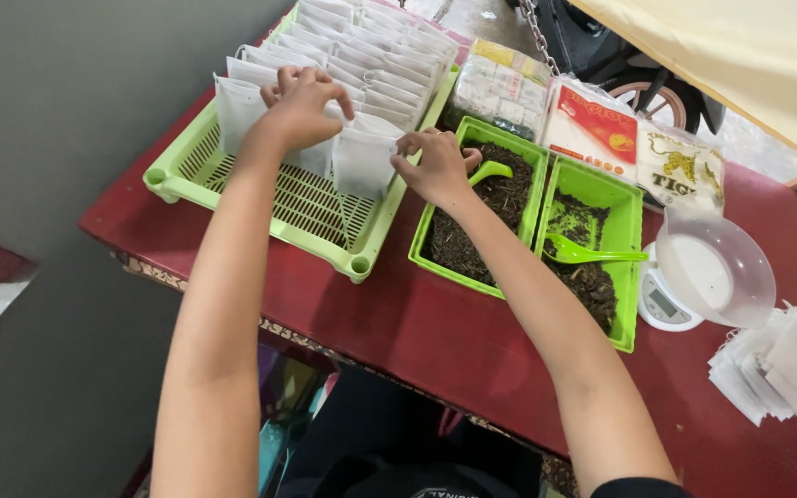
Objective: Filling small bags with tea leaves using a scoop and organizing them in a basket
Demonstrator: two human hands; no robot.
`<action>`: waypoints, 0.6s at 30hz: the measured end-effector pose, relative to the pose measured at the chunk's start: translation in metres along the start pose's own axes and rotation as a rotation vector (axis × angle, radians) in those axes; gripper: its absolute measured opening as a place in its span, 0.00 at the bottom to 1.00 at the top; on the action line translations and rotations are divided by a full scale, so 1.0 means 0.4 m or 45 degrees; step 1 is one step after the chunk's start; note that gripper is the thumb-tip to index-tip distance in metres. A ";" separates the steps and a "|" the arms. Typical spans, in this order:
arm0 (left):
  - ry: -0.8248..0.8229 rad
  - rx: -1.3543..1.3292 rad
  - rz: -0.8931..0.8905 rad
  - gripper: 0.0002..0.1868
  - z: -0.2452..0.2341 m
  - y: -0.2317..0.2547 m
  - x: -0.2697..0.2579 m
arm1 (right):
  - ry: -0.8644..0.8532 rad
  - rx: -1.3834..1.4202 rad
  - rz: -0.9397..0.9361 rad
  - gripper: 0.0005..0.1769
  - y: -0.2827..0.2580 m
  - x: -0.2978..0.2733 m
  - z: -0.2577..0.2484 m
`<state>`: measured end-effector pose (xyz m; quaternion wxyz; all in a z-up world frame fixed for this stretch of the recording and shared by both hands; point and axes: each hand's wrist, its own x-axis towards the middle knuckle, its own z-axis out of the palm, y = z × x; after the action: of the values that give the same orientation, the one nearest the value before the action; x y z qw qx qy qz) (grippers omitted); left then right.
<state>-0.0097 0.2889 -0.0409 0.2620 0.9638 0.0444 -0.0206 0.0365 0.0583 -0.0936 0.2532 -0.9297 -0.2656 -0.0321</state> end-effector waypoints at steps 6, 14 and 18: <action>0.220 -0.064 0.115 0.16 0.030 0.031 0.010 | 0.133 0.089 -0.044 0.06 -0.017 -0.008 -0.014; 0.350 -0.105 0.320 0.07 0.099 0.126 0.067 | 0.245 0.019 0.051 0.04 0.028 -0.028 -0.110; 0.262 -0.184 0.400 0.05 0.121 0.233 0.064 | 0.323 -0.045 0.132 0.07 0.118 -0.047 -0.153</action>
<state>0.0241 0.1861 -0.0373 0.3247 0.9346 -0.0786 0.1221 0.0490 -0.0152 -0.0653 0.2695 -0.9350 -0.1827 -0.1410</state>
